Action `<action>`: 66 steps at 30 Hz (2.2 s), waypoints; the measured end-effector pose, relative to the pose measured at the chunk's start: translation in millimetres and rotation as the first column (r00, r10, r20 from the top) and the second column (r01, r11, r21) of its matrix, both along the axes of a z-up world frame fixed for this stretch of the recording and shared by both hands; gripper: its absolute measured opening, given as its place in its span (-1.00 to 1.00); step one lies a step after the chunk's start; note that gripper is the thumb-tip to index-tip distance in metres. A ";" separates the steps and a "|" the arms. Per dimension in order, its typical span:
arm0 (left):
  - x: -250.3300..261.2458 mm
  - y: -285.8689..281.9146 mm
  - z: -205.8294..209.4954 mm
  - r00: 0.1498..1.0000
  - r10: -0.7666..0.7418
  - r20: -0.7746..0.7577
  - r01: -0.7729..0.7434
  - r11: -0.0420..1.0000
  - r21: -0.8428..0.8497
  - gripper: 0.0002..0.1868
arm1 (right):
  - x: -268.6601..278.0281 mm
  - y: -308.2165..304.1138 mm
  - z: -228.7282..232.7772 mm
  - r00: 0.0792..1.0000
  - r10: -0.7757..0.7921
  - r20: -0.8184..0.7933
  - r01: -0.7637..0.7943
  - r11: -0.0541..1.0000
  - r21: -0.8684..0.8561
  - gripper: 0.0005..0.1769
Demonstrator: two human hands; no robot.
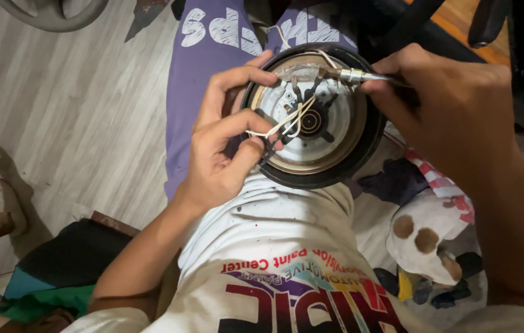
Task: The person uses a screwdriver to remove screws from a circular electronic component resting on their lap. They manipulate the internal wires and remove a central black plastic part. The person then uses a socket wrench to tighten a screw on the component's edge.
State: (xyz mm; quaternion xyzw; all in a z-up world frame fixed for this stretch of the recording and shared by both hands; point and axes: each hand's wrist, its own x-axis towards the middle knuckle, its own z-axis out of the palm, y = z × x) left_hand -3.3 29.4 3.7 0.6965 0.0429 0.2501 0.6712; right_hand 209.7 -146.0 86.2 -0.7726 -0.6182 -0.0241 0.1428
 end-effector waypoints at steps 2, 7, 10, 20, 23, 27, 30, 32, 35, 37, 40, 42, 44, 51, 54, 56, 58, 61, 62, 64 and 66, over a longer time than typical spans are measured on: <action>-0.5 1.1 0.4 1.000 0.001 -0.005 -0.001 1.000 -0.005 -0.80 | -0.6 -0.1 -0.5 1.000 0.008 0.006 -0.008 1.000 0.012 -0.75; -4.3 1.2 -1.5 1.000 0.017 -0.009 -0.017 1.000 -0.012 -0.78 | -2.7 -1.5 -2.3 0.999 0.041 -0.021 -0.040 0.999 0.032 -0.80; -4.7 -2.2 -3.3 0.999 0.028 0.018 -0.028 0.999 -0.026 -0.79 | -5.2 -1.1 -0.3 0.999 0.037 -0.026 -0.037 0.999 0.018 -0.80; -5.5 2.4 3.6 0.996 -0.076 0.039 0.074 0.996 0.042 -0.89 | -8.6 -6.1 -0.9 1.000 0.013 -0.020 -0.013 1.000 0.022 -0.80; -8.1 7.0 7.5 0.994 -0.106 0.005 0.106 0.991 0.077 -0.94 | -9.4 -7.9 -1.5 0.999 -0.002 -0.050 0.003 1.000 0.018 -0.81; -9.6 10.9 9.0 0.993 -0.119 -0.009 0.119 0.989 0.085 -0.91 | -12.8 -8.0 -0.4 0.998 -0.006 -0.065 0.008 1.000 0.026 -0.82; -12.0 11.5 9.8 0.993 -0.117 -0.014 0.117 0.989 0.094 -0.91 | -15.3 -7.7 0.7 0.997 -0.006 -0.080 0.008 1.000 0.023 -0.82; -12.9 11.2 11.9 0.994 -0.107 -0.023 0.109 0.988 0.112 -0.92 | -16.5 -7.7 1.3 0.996 -0.011 -0.088 0.011 1.000 0.009 -0.83; -13.7 9.8 19.2 0.996 -0.071 -0.049 0.078 0.983 0.166 -0.89 | -18.9 -9.0 1.4 0.996 -0.008 -0.084 0.008 1.000 0.000 -0.82; -14.0 9.2 26.0 0.995 -0.026 -0.094 0.048 0.969 0.243 -0.83 | -21.8 -9.6 0.4 0.996 -0.008 -0.086 0.009 1.000 0.014 -0.83; -9.9 6.0 33.2 0.989 0.088 -0.117 -0.025 0.891 0.453 -0.73 | -24.8 -9.9 1.7 0.992 -0.032 -0.121 0.033 0.999 0.008 -0.84; -5.2 3.1 34.8 0.986 0.165 -0.016 -0.118 0.769 0.628 -0.55 | -25.2 -6.5 1.5 0.993 -0.020 -0.116 0.023 1.000 0.019 -0.84; -7.7 -3.8 38.9 0.979 0.205 -0.008 -0.135 0.674 0.727 -0.50 | -26.7 -4.9 1.8 0.994 -0.023 -0.107 0.026 0.999 0.025 -0.84; -4.8 -3.8 46.1 0.968 0.239 -0.073 -0.086 0.594 0.800 -0.75 | -23.5 -14.9 -6.9 0.990 -0.049 -0.130 0.056 0.997 0.049 -0.85; -3.0 -2.3 46.3 0.976 0.217 -0.016 -0.122 0.607 0.785 -0.79 | -23.3 -21.3 -9.7 0.980 -0.094 -0.174 0.101 0.994 0.033 -0.85; 0.8 -3.2 40.7 0.977 0.202 0.068 -0.187 0.660 0.728 -0.78 | -24.9 -23.6 -9.5 0.971 -0.119 -0.208 0.129 0.991 0.034 -0.86; 3.0 -7.4 32.5 0.977 0.192 0.098 -0.209 0.737 0.643 -0.78 | -26.4 -24.6 -7.8 0.961 -0.139 -0.237 0.153 0.987 0.041 -0.87; 9.7 -19.4 19.2 0.979 0.174 0.103 -0.202 0.827 0.525 -0.81 | -26.3 -23.1 -4.2 0.911 -0.225 -0.345 0.244 0.970 0.012 -0.85; 13.3 -24.4 16.4 0.977 0.170 0.129 -0.213 0.826 0.523 -0.82 | -24.3 -22.9 -0.8 0.887 -0.254 -0.385 0.270 0.963 -0.015 -0.86; 20.2 -33.8 15.3 0.970 0.170 0.174 -0.236 0.831 0.503 -0.83 | -18.7 -22.5 8.8 0.830 -0.316 -0.459 0.320 0.945 -0.072 -0.86; 27.2 -43.5 19.0 0.961 0.179 0.212 -0.260 0.844 0.469 -0.84 | -12.6 -24.4 23.9 0.827 -0.278 -0.488 0.281 0.957 -0.069 -0.82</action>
